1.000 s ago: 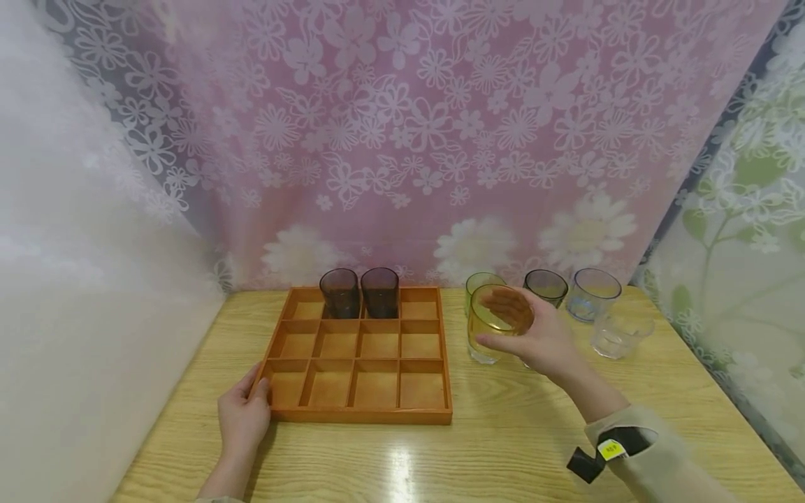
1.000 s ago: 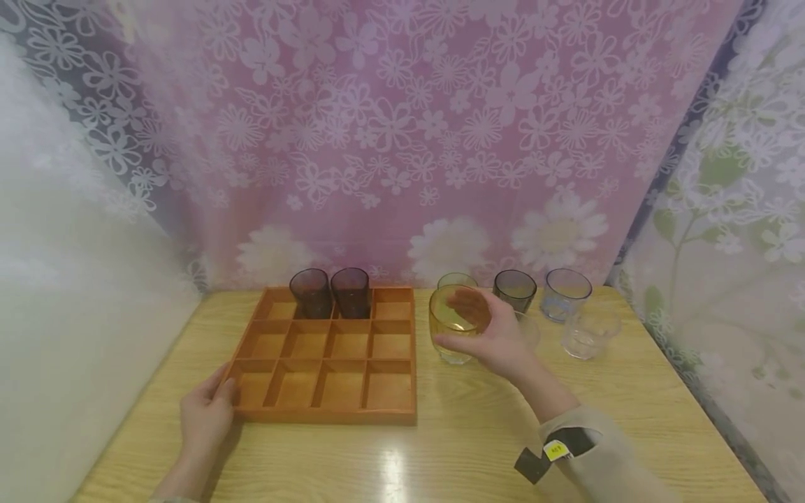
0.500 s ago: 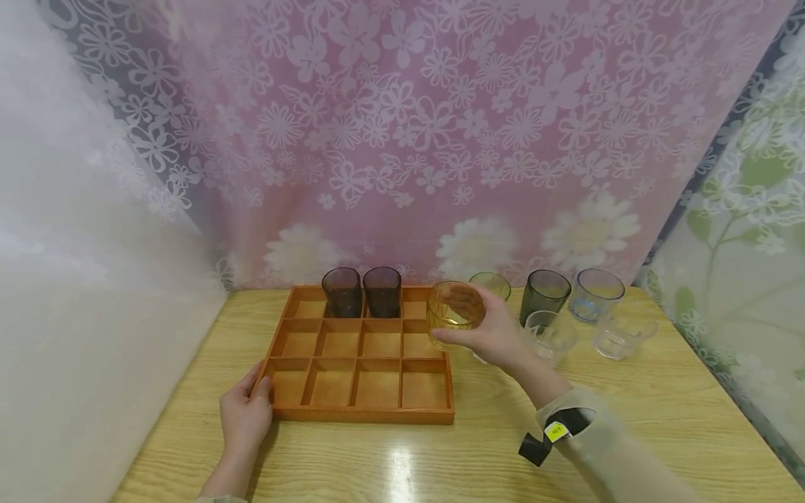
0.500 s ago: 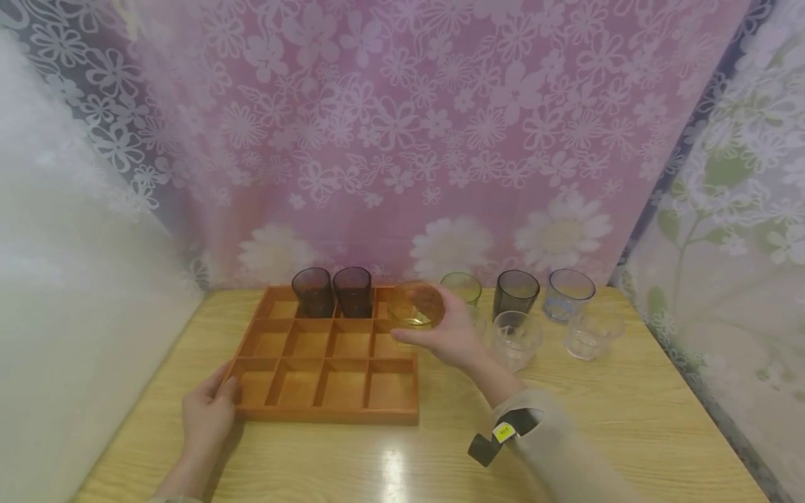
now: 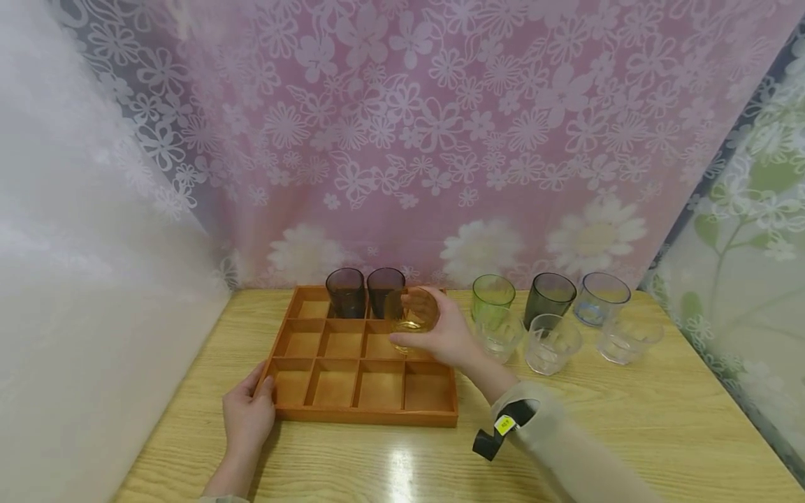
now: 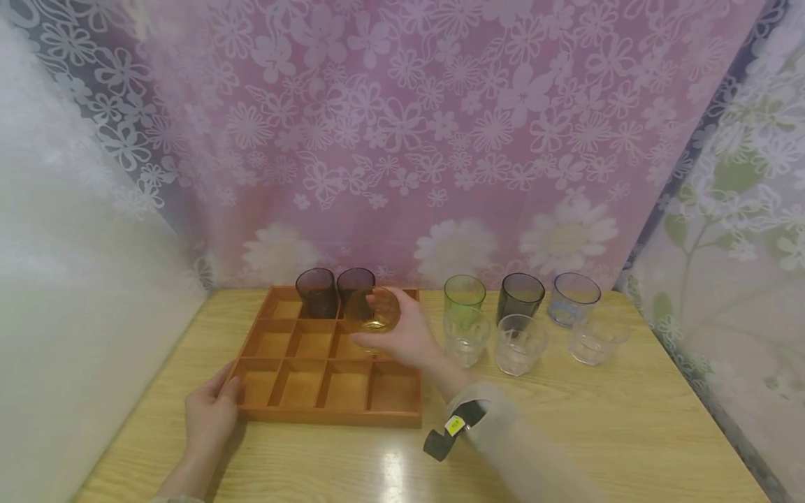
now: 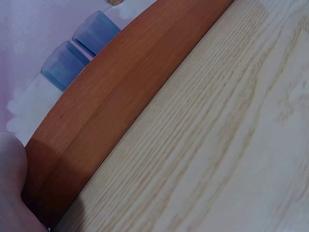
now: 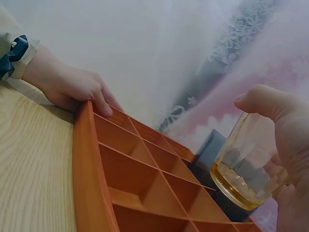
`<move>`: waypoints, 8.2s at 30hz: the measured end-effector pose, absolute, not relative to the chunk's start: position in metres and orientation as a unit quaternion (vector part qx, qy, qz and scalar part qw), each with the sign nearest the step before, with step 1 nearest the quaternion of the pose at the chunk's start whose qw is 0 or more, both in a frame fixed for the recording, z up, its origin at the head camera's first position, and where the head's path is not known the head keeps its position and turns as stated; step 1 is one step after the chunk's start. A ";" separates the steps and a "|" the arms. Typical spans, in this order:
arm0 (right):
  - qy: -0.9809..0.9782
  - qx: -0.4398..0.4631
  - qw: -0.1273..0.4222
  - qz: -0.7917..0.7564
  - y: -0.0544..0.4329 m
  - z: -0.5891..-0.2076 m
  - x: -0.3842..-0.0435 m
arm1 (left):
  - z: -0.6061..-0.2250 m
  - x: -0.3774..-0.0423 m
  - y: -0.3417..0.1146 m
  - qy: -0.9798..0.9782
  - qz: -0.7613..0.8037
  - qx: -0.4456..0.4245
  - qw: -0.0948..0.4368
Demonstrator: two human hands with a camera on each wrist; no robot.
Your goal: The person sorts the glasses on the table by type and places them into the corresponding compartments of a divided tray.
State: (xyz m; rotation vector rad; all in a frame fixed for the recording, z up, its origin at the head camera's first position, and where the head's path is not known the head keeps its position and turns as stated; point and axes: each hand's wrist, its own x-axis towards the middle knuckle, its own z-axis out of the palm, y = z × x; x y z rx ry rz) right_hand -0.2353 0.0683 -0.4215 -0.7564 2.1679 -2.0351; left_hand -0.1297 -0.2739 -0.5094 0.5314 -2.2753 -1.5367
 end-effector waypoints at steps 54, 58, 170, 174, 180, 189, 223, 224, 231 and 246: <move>0.760 -0.249 0.051 -0.598 -0.050 -0.471 -0.253 | -0.512 -0.132 -0.272 -0.794 -0.555 0.185 0.165; 0.795 -0.243 0.052 -0.554 -0.049 -0.468 -0.254 | -0.512 -0.131 -0.272 -0.793 -0.556 0.187 0.165; 0.835 -0.038 -0.129 -0.533 0.281 -0.509 -0.213 | -0.513 -0.131 -0.274 -0.805 -0.532 0.193 0.176; 0.837 -0.042 -0.131 -0.530 0.280 -0.505 -0.211 | -0.512 -0.131 -0.273 -0.802 -0.538 0.193 0.175; 0.832 -0.056 -0.134 -0.535 0.279 -0.498 -0.207 | -0.510 -0.131 -0.273 -0.799 -0.543 0.192 0.175; 0.824 -0.077 -0.150 -0.541 0.279 -0.475 -0.199 | -0.511 -0.133 -0.273 -0.799 -0.542 0.187 0.180; 0.770 -0.186 -0.106 -0.601 0.171 -0.421 -0.172 | -0.515 -0.134 -0.272 -0.796 -0.550 0.188 0.169; 0.766 -0.190 -0.105 -0.605 0.166 -0.422 -0.172 | -0.515 -0.134 -0.272 -0.796 -0.550 0.188 0.169; 0.727 -0.202 -0.098 -0.649 0.133 -0.424 -0.178 | -0.516 -0.134 -0.273 -0.799 -0.548 0.182 0.170; 0.701 -0.170 -0.094 -0.686 0.084 -0.434 -0.196 | -0.515 -0.133 -0.275 -0.801 -0.541 0.183 0.178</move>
